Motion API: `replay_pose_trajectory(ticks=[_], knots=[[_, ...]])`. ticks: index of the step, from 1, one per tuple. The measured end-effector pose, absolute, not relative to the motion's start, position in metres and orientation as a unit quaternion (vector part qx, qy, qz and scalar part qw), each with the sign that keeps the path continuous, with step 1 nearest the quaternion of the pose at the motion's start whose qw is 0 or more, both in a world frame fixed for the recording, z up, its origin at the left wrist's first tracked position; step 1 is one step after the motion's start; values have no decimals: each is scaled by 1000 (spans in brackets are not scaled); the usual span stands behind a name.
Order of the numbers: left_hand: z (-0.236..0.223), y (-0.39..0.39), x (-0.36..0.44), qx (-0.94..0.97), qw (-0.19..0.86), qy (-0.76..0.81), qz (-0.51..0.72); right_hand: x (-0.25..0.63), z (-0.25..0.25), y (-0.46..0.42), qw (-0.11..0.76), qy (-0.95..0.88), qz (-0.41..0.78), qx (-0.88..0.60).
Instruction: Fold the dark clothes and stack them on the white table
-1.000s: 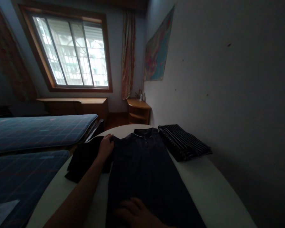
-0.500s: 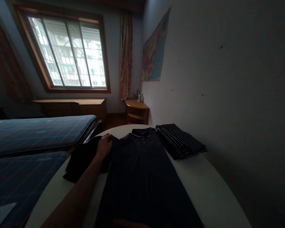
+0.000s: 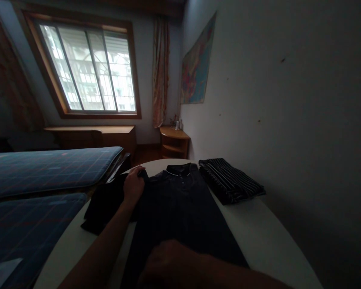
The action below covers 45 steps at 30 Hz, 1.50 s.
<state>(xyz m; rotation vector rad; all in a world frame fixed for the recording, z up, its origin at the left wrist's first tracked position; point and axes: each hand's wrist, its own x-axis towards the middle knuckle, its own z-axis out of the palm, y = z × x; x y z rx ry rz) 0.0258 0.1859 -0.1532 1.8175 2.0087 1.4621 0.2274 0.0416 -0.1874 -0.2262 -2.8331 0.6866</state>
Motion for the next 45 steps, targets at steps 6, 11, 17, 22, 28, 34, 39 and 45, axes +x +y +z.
replay_pose_trajectory(ticks=[6, 11, 17, 22, 28, 34, 39, 45], knots=[[-162, 193, 26, 614, 42, 651, 444, 235, -164, 158, 283, -860, 160, -393], [-168, 187, 25, 633, 49, 657, 407, 225, -167, 225, 259, -838, 129, -463], [-196, 152, 44, 757, 7, 565, 327, 199, -178, 261, 246, -858, 118, -434], [-218, 135, 48, 851, -30, 470, 232, 193, -190, 283, 199, -890, 126, -391], [-219, 133, 42, 869, -27, 448, 207, 200, -192, 292, 121, -935, 111, -315], [-212, 132, 42, 887, 2, 422, 190, 198, -180, 285, 71, -964, 34, -253], [-212, 134, 40, 886, 0, 413, 213, 186, -171, 280, 40, -961, 3, -272], [-210, 134, 36, 855, -37, 444, 265, 176, -166, 287, 72, -949, 11, -307]])
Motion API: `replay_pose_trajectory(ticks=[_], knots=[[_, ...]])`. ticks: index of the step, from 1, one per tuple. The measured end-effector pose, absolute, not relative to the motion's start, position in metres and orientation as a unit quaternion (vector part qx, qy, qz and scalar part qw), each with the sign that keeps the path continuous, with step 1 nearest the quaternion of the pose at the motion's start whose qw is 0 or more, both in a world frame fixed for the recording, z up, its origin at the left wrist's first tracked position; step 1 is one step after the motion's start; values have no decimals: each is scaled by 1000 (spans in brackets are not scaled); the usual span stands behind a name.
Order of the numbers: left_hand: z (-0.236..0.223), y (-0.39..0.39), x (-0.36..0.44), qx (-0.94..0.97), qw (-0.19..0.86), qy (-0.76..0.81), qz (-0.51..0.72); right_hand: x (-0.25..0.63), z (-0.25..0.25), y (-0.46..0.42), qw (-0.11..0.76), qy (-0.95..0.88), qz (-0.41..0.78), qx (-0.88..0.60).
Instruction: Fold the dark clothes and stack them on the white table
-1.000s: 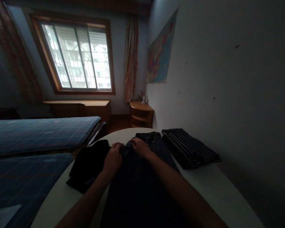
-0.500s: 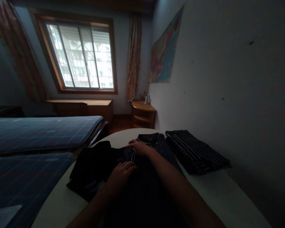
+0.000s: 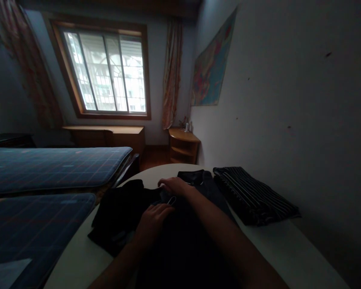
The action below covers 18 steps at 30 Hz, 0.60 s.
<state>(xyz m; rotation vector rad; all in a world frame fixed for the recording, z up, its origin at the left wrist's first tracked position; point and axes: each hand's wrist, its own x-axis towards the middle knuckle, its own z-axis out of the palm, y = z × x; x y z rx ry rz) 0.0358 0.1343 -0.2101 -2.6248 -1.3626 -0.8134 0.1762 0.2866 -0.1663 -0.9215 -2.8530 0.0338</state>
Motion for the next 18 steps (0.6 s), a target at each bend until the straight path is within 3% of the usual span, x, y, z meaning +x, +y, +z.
replay_pose_trajectory(ticks=[5, 9, 13, 18], knots=[[-208, 133, 37, -860, 44, -432, -269, 171, -164, 290, 10, -967, 49, -249], [-210, 134, 37, -867, 38, -420, -266, 169, -167, 293, 22, -961, 96, -257], [-214, 134, 36, -865, 43, -426, -260, 169, -170, 297, 96, -939, 133, -302], [-222, 137, 35, -856, 53, -439, -268, 174, -171, 303, 270, -864, 210, -368]])
